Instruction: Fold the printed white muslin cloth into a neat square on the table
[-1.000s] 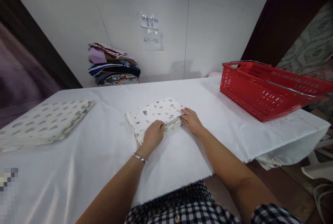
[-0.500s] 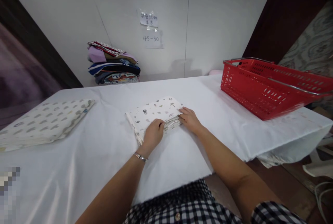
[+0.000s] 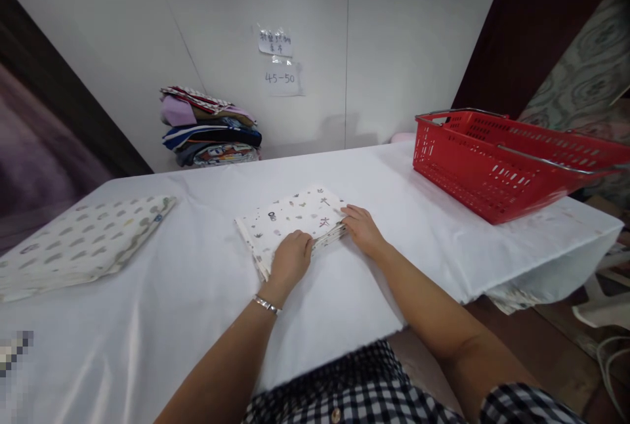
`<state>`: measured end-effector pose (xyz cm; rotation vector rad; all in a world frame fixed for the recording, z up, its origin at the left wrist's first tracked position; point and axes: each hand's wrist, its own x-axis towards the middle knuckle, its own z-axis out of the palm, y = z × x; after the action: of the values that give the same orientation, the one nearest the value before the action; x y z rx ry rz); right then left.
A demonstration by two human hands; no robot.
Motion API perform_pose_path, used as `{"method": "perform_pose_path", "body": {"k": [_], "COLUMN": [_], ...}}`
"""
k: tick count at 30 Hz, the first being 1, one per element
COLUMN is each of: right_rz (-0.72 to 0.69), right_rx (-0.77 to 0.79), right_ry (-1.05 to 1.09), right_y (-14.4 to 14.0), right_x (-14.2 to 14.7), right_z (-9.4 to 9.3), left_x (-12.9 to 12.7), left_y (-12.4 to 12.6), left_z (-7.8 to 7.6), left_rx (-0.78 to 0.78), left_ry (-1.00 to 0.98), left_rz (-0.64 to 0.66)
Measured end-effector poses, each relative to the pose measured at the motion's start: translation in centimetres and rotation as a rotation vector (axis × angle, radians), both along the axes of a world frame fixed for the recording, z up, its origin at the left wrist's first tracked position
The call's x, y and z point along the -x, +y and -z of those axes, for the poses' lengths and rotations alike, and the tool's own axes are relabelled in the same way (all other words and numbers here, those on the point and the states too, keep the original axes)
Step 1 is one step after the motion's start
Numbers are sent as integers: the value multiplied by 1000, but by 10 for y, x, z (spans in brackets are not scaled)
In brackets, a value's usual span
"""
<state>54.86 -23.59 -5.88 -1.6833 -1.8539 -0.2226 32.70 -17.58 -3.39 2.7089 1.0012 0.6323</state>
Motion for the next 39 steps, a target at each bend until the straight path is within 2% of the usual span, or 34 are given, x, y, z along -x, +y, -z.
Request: {"method": "perform_pose_path", "body": {"k": [7, 11, 19, 27, 31, 35, 39], "right_rz": [-45, 4, 0, 32, 64, 87, 194], "right_rx": [19, 32, -38, -6, 23, 26, 15], "right_ry": [47, 125, 186, 329, 444, 656, 754], "right_y": [4, 5, 8, 5, 5, 5, 10], "right_x": [-3, -4, -15, -21, -21, -21, -21], "right_z": [4, 5, 13, 17, 18, 16, 14], "left_x": [2, 2, 3, 11, 17, 19, 18], "left_y": [-2, -2, -4, -6, -7, -9, -10], "left_z": [0, -1, -1, -5, -7, -7, -6], "left_rx": [-36, -43, -83, -48, -29, -31, -50], "left_ry": [16, 32, 80, 132, 100, 100, 108], "left_rz": [24, 47, 35, -9, -15, -16, -17]}}
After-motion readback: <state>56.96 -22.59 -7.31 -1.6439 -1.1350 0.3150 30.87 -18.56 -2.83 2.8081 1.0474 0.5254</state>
